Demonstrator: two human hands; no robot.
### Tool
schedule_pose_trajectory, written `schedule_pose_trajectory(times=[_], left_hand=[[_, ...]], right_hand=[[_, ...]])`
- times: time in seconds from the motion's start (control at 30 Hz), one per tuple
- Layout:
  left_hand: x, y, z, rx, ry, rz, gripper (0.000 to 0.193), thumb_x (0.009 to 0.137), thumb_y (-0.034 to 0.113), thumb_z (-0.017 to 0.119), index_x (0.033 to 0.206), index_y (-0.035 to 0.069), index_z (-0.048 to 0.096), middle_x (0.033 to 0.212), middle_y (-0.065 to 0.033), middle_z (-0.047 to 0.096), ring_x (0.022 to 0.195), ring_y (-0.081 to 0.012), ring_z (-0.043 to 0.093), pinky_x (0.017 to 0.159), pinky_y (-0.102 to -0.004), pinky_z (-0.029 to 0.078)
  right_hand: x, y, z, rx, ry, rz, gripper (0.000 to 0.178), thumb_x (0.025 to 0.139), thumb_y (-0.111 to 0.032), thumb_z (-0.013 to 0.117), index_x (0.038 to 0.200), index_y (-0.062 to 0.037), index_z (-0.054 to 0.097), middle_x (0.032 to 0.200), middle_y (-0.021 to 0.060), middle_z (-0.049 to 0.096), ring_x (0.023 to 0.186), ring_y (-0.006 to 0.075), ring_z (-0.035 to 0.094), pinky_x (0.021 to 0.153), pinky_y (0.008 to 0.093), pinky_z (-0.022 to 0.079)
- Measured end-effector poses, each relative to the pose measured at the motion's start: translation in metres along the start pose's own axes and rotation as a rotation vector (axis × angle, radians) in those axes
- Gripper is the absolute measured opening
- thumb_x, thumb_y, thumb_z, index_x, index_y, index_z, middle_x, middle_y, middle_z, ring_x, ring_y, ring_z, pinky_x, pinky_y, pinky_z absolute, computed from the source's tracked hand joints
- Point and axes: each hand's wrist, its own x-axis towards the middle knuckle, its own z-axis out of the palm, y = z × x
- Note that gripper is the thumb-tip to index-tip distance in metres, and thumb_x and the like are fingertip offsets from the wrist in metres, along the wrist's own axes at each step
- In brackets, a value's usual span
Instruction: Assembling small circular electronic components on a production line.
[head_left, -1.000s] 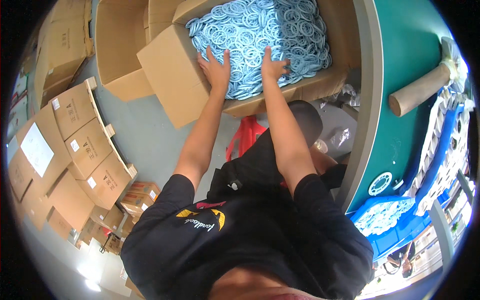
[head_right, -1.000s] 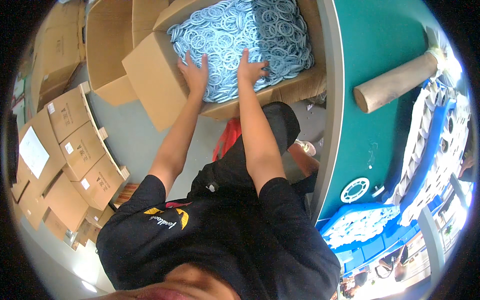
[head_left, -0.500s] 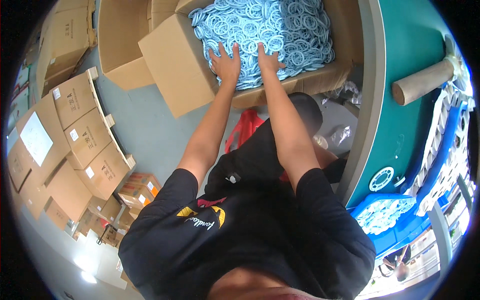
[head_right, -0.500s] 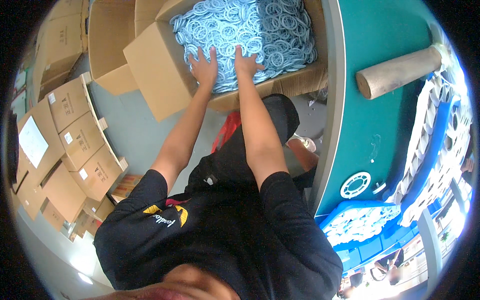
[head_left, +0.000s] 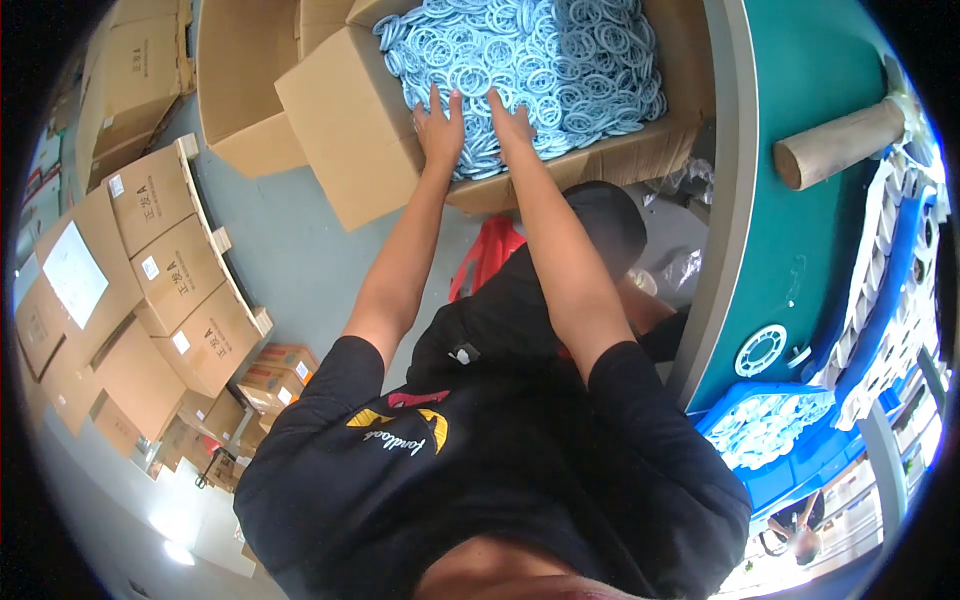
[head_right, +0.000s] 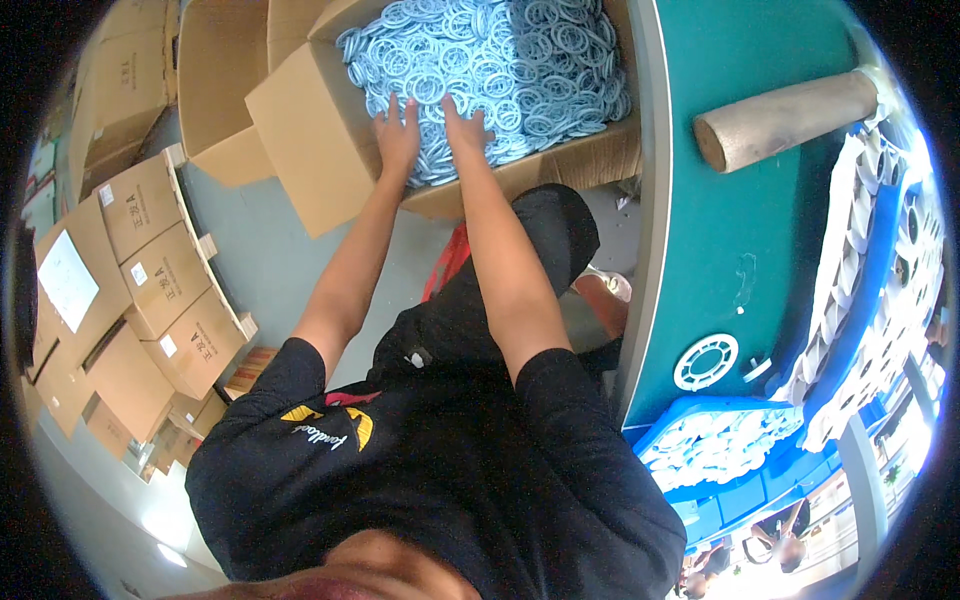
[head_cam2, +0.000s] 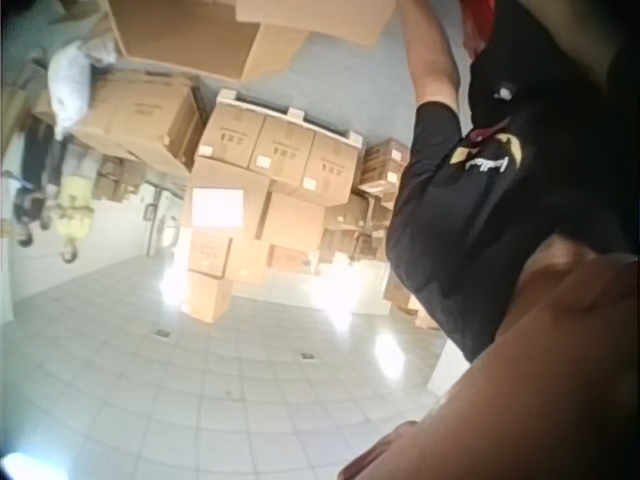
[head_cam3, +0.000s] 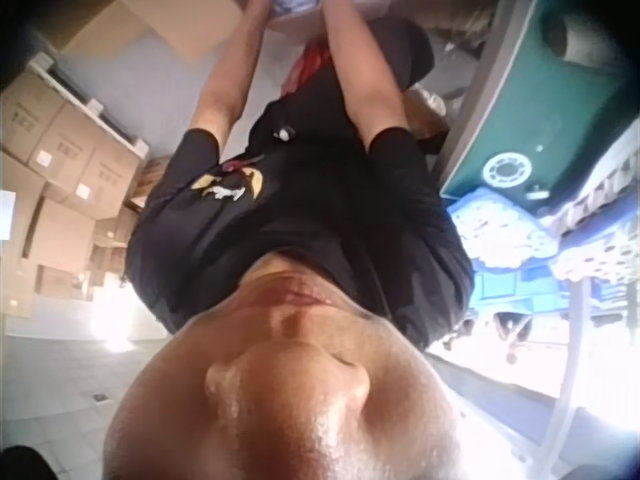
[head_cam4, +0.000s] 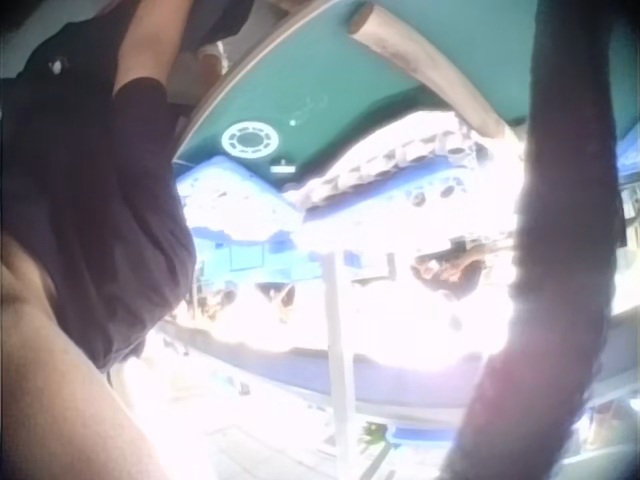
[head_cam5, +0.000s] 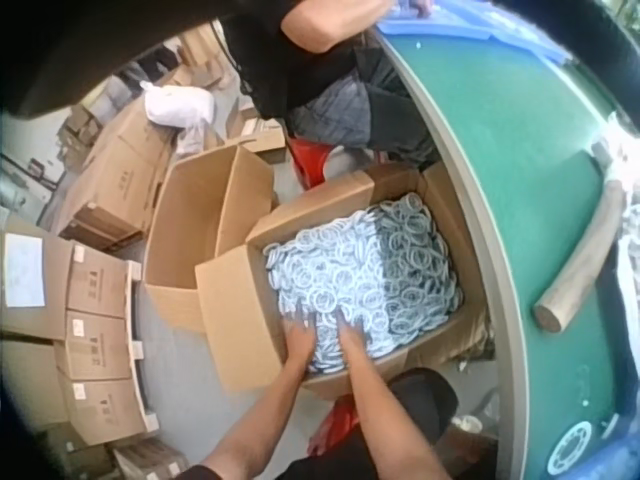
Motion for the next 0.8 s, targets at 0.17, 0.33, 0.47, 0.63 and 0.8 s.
schedule_pose_trajectory(times=[0.17, 0.33, 0.47, 0.63, 0.8], left_hand=[[-0.009, 0.000, 0.002, -0.053, -0.022, -0.016, 0.074, 0.103, 0.065, 0.047, 0.158, 0.015, 0.046, 0.160, -0.0337, 0.032, 0.147, -0.0513, 0.034, 0.120, -0.0533, 0.032], [-0.014, 0.017, 0.000, -0.097, -0.014, 0.062, 0.079, 0.100, 0.062, 0.056, 0.143, -0.003, 0.058, 0.150, -0.0323, 0.040, 0.137, -0.0496, 0.044, 0.115, -0.0513, 0.038], [-0.018, 0.051, -0.004, -0.263, -0.039, 0.118, 0.068, 0.098, 0.053, 0.066, 0.133, -0.005, 0.064, 0.134, -0.0297, 0.057, 0.127, -0.0437, 0.056, 0.108, -0.0444, 0.044], [-0.021, 0.067, -0.009, -0.306, 0.072, 0.282, 0.051, 0.100, 0.042, 0.067, 0.131, 0.002, 0.067, 0.131, -0.0238, 0.061, 0.122, -0.0398, 0.061, 0.103, -0.0443, 0.048], [-0.025, 0.091, -0.024, -0.262, 0.175, 0.389, 0.045, 0.100, 0.039, 0.065, 0.128, 0.004, 0.072, 0.135, -0.0291, 0.056, 0.124, -0.0461, 0.058, 0.104, -0.0483, 0.047]], right_hand=[[-0.010, -0.006, -0.002, 0.057, -0.114, 0.006, 0.125, 0.076, -0.075, 0.075, 0.166, -0.0060, 0.021, 0.166, 0.0390, -0.003, 0.152, 0.0564, 0.022, 0.101, 0.0682, 0.047], [-0.005, -0.005, -0.008, 0.124, -0.235, -0.018, 0.131, 0.074, -0.074, 0.078, 0.168, -0.0074, 0.015, 0.168, 0.0348, -0.004, 0.154, 0.0539, 0.018, 0.111, 0.0710, 0.035], [-0.006, -0.013, -0.025, 0.241, -0.362, -0.077, 0.130, 0.075, -0.077, 0.074, 0.167, -0.0059, 0.017, 0.174, 0.0201, 0.013, 0.159, 0.0421, 0.013, 0.117, 0.0754, 0.016], [-0.033, -0.040, -0.038, 0.234, -0.429, -0.141, 0.117, 0.080, -0.071, 0.074, 0.167, -0.0118, 0.022, 0.174, 0.0172, 0.017, 0.161, 0.0393, 0.008, 0.121, 0.0696, 0.007], [-0.062, -0.057, -0.047, 0.343, -0.413, -0.262, 0.099, 0.087, -0.058, 0.077, 0.156, 0.0027, 0.041, 0.167, 0.0189, 0.032, 0.157, 0.0327, 0.020, 0.126, 0.0503, 0.013]])
